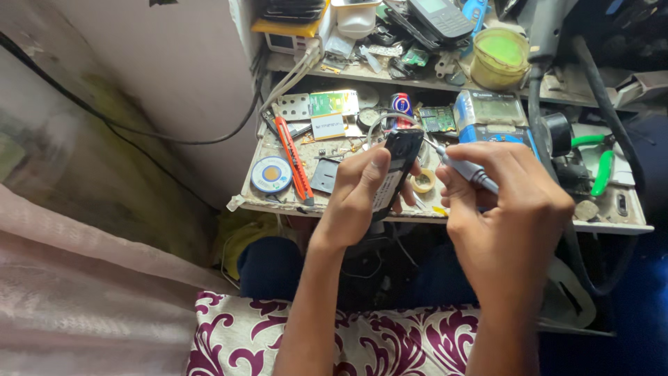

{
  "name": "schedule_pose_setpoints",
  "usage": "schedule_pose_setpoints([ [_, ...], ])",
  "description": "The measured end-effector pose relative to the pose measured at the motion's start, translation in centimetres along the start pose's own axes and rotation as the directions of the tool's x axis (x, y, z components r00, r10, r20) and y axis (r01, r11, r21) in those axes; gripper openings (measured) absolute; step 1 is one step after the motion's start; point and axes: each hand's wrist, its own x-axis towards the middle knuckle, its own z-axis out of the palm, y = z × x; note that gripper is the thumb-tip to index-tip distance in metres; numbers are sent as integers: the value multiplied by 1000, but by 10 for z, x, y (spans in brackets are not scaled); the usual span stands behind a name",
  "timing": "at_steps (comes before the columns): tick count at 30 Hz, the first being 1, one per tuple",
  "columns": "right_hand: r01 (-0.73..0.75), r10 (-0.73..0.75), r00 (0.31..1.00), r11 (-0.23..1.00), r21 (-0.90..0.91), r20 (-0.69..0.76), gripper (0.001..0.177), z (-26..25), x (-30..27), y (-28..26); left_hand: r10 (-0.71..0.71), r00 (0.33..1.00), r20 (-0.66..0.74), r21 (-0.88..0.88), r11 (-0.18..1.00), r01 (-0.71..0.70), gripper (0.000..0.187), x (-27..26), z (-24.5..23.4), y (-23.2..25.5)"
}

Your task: The person disassembles a phone by removing screws with a precision screwdriver, then attempts to reassemble it by inserting a battery and replacing the back cover.

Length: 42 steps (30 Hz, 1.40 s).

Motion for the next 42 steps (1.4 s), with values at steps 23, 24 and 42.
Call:
schedule_pose_setpoints([
  [23, -258, 253, 966, 951, 170, 52, 18, 11, -5, 29, -23, 998, -62, -8, 1000, 22, 60, -2, 2, 5],
  [24, -299, 291, 954, 946, 127, 73, 19, 10, -5, 30, -20, 997, -71, -31, 999, 18, 60, -1, 4, 6],
  [42, -220, 226, 974, 947, 236, 1, 9, 6, -9, 20, 6, 1000, -21, 49, 999, -5, 59, 0, 7, 4],
])
